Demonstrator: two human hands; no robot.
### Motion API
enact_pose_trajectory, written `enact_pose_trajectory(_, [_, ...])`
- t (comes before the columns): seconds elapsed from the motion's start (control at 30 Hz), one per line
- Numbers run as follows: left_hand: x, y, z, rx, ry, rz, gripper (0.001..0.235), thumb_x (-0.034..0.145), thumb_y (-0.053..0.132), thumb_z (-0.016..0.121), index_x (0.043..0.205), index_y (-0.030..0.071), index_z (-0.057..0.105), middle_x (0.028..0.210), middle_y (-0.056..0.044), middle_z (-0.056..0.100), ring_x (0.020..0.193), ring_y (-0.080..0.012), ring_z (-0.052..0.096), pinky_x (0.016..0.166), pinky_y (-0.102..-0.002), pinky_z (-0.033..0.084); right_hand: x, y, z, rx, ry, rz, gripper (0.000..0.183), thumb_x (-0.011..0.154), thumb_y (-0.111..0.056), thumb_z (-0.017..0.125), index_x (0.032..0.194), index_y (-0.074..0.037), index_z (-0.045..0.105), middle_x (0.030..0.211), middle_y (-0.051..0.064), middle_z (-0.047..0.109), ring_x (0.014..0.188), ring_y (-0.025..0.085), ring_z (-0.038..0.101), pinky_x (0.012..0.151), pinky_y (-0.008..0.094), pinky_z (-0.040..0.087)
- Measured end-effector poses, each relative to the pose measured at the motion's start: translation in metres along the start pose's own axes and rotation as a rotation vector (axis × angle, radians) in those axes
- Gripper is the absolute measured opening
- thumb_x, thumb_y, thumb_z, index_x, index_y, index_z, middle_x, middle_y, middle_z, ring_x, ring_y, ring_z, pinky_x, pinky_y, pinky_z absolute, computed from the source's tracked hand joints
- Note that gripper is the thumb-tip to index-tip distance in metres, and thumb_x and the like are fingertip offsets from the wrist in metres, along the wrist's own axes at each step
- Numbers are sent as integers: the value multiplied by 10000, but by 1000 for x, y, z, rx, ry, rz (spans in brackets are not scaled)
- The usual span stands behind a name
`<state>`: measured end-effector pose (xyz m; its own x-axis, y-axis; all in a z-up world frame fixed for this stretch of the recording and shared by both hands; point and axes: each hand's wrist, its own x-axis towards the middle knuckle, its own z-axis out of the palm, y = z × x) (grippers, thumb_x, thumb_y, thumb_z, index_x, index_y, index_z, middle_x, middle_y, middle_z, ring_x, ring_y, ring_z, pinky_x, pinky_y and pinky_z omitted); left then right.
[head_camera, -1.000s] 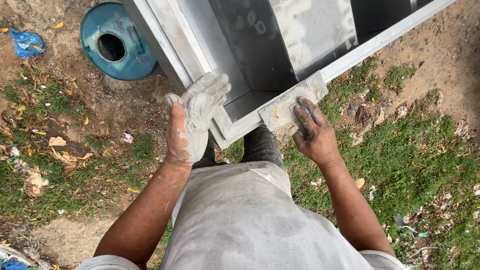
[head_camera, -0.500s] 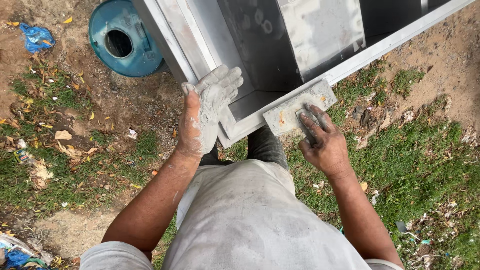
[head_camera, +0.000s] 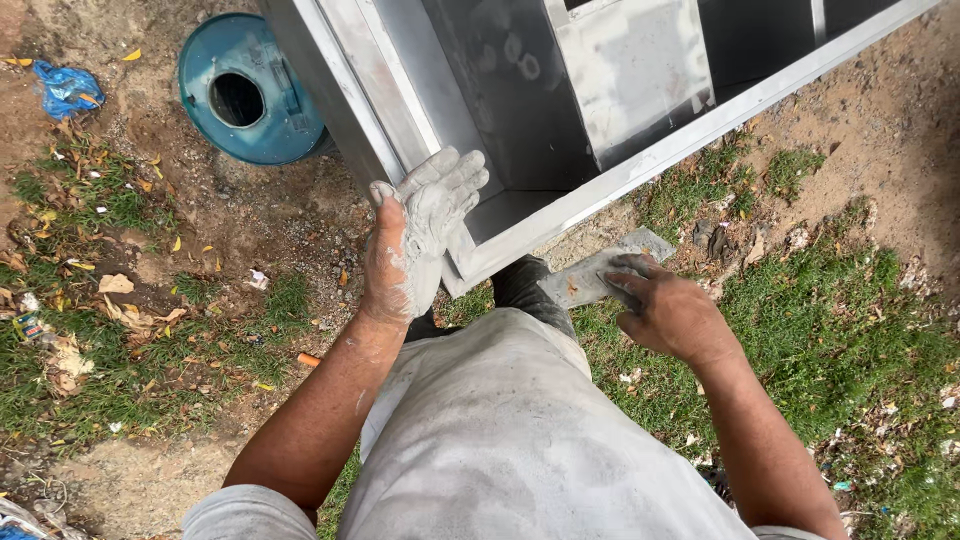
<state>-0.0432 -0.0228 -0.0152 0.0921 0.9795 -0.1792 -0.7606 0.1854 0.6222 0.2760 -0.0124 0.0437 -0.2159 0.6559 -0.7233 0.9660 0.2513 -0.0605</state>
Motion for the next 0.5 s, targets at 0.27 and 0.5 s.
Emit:
enact_pose_trajectory(0.27, [-17,30,-26,-80,74,77,925,1041,674,424,1597,-55,302,1623,-298,404,1536,-421,402,1343,-534,233,2,77,5,972,619,186,260,1058,-72,522,1279,-20,649,1263,135,753,1036,244,742,929,407,646])
enact_pose_trajectory(0.5, [-56,36,-40,-75,21,121,912,1057,666,432,1601,-55,309,1622,-304,407,1528,-436,410,1347,-548,239,71,38,-31,1568,402,398,383,1085,-101,429,1457,-88,339,1081,191,729,795,252,759,686,382,654])
